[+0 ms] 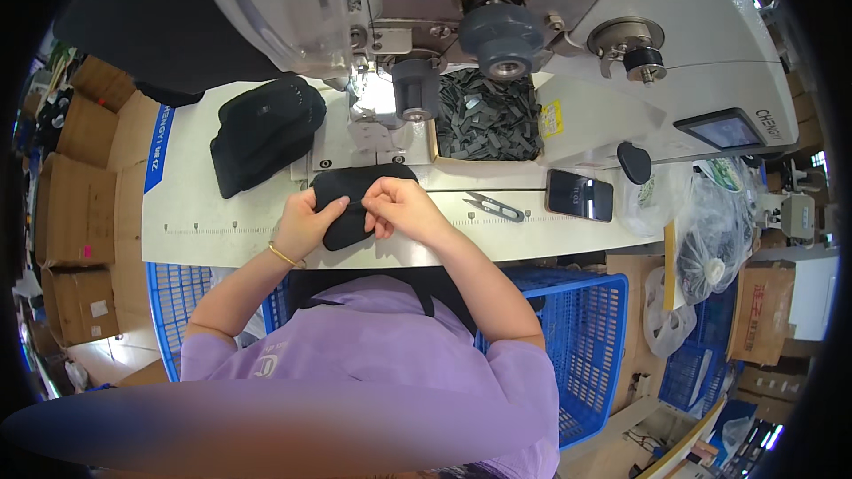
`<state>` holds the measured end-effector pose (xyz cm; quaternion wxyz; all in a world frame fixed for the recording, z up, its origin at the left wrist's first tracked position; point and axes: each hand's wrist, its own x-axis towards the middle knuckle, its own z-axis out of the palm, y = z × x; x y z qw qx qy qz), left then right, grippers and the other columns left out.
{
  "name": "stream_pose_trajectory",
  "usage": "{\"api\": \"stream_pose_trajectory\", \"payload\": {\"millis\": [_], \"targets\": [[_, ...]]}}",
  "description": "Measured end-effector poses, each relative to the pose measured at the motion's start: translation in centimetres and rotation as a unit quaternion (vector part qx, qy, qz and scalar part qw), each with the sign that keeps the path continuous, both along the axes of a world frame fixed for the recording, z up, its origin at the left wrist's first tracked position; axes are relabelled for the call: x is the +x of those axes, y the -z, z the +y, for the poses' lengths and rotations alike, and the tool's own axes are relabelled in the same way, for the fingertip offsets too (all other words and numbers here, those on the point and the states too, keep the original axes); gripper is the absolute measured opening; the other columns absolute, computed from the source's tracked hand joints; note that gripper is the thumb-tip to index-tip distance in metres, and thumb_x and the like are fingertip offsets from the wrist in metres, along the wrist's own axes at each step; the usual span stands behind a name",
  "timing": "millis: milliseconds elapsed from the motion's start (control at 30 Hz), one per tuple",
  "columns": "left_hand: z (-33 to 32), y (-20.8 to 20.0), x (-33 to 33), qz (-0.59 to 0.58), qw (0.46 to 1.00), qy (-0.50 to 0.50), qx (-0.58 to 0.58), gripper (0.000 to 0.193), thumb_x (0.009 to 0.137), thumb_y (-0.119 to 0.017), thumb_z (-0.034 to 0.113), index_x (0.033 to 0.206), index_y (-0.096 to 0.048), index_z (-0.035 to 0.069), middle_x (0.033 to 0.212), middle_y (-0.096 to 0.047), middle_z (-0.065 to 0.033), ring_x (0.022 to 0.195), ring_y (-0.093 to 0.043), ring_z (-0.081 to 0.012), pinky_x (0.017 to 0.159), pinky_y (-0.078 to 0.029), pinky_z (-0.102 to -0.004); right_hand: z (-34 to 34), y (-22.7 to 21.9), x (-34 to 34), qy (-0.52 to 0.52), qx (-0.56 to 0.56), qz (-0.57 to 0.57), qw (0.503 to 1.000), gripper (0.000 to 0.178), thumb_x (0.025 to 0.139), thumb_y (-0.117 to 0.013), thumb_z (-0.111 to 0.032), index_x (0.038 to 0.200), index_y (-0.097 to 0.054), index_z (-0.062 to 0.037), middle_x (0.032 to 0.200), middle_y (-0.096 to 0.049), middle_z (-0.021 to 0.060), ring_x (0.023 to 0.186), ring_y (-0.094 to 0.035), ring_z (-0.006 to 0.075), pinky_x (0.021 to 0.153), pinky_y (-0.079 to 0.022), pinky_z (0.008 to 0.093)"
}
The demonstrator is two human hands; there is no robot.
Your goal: The person places small tags onto fabric pieces and stitches them using a sewing machine.
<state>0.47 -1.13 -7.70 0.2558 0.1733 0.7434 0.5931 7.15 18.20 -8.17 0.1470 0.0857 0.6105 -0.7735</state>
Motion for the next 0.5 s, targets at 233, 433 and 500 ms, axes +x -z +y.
{"api": "stream_pose_trajectory", "payload": {"millis": [233,433,500], "targets": [[0.2,0.4,0.5,0.025,0.999,0.0,0.022,0.02,0.083,-0.067,0.011,0.095,-0.064,-0.005,0.084,-0.068,-0.0056,0.073,-0.061,-0.0083,0.066,-0.051,-0.0249,-1.7,-1.4,0.2,0.009,0.182,0.019,0.983,0.012,0.089,-0.056,-0.011,0.087,-0.056,0.0005,0.066,-0.063,0.0069,0.049,-0.056,0.0111,0.045,-0.043,0.0249],[-0.4,-4.4,1.0,-0.092,0.982,-0.006,0.167,0.023,0.079,-0.069,0.004,0.1,-0.065,-0.005,0.092,-0.068,-0.0077,0.08,-0.063,-0.0112,0.072,-0.051,-0.0246,-0.9,-3.4,1.6,0.354,0.384,0.255,0.814,0.032,0.082,-0.068,-0.017,0.109,-0.056,-0.0022,0.097,-0.059,0.0073,0.077,-0.055,0.0131,0.06,-0.045,0.026],[-0.2,-6.3,0.9,-0.088,0.983,0.005,0.163,0.023,0.078,-0.07,0.003,0.1,-0.066,-0.004,0.093,-0.068,-0.0075,0.08,-0.063,-0.0114,0.073,-0.052,-0.0249,-0.1,-4.6,2.3,0.354,0.293,0.218,0.861,0.031,0.084,-0.067,-0.017,0.109,-0.057,-0.0017,0.09,-0.061,0.0062,0.07,-0.056,0.0118,0.056,-0.045,0.0246]]}}
